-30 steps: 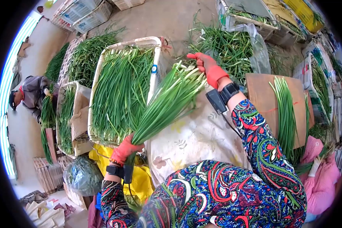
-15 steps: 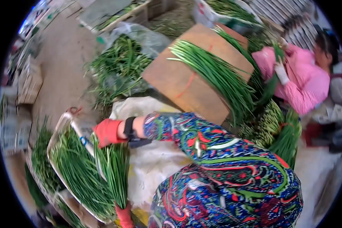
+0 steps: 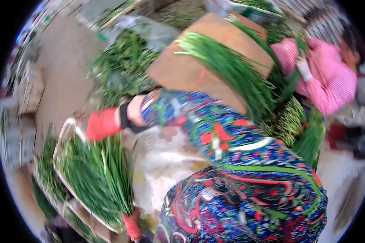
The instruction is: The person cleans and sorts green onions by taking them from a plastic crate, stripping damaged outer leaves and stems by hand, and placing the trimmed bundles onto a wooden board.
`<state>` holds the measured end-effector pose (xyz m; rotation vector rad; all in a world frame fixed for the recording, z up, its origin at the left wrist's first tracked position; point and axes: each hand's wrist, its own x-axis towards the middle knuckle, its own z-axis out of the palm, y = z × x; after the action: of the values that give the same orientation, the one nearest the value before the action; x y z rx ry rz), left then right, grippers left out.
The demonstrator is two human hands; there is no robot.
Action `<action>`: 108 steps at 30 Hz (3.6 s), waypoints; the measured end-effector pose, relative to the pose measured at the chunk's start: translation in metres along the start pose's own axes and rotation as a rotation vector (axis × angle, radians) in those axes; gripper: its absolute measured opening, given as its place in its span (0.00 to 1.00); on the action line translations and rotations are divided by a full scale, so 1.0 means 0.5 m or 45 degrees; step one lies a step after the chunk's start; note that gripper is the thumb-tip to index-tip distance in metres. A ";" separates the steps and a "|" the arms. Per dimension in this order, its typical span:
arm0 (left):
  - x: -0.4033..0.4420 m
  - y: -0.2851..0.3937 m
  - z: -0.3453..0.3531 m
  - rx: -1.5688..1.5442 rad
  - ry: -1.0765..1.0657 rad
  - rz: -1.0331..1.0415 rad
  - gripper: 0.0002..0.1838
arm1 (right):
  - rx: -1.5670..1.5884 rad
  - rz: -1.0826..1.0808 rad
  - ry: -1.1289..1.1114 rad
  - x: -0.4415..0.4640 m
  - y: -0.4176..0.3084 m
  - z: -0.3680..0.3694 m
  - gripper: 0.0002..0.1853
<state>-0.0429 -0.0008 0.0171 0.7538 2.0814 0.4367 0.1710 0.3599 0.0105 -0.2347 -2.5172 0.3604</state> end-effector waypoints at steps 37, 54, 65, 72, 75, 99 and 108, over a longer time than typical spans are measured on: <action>-0.017 -0.002 0.027 -0.690 -0.251 -0.080 0.16 | 0.853 1.169 -0.652 0.031 -0.046 -0.060 0.19; -0.022 -0.018 0.053 -0.940 -0.413 -0.178 0.19 | 0.369 0.944 -0.340 -0.024 0.103 -0.142 0.34; -0.027 -0.024 0.046 -0.760 -0.304 -0.175 0.19 | -1.131 0.177 -0.239 -0.023 0.033 0.132 0.03; -0.031 -0.026 0.057 -0.862 -0.245 -0.085 0.19 | -0.192 0.833 -0.177 -0.001 0.159 -0.127 0.23; -0.016 -0.043 0.065 -0.874 -0.261 -0.043 0.20 | 0.620 0.456 -0.530 -0.008 0.049 -0.140 0.25; -0.004 -0.034 0.037 -0.739 -0.251 -0.012 0.22 | 0.931 1.205 0.519 -0.001 0.265 -0.236 0.19; 0.019 -0.067 0.057 -0.731 -0.168 0.113 0.33 | 1.165 1.254 -0.746 0.043 0.010 -0.122 0.23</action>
<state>-0.0358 -0.0192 -0.0231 0.5114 1.6780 0.9556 0.1887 0.3824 0.0686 -1.0862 -2.2317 2.1194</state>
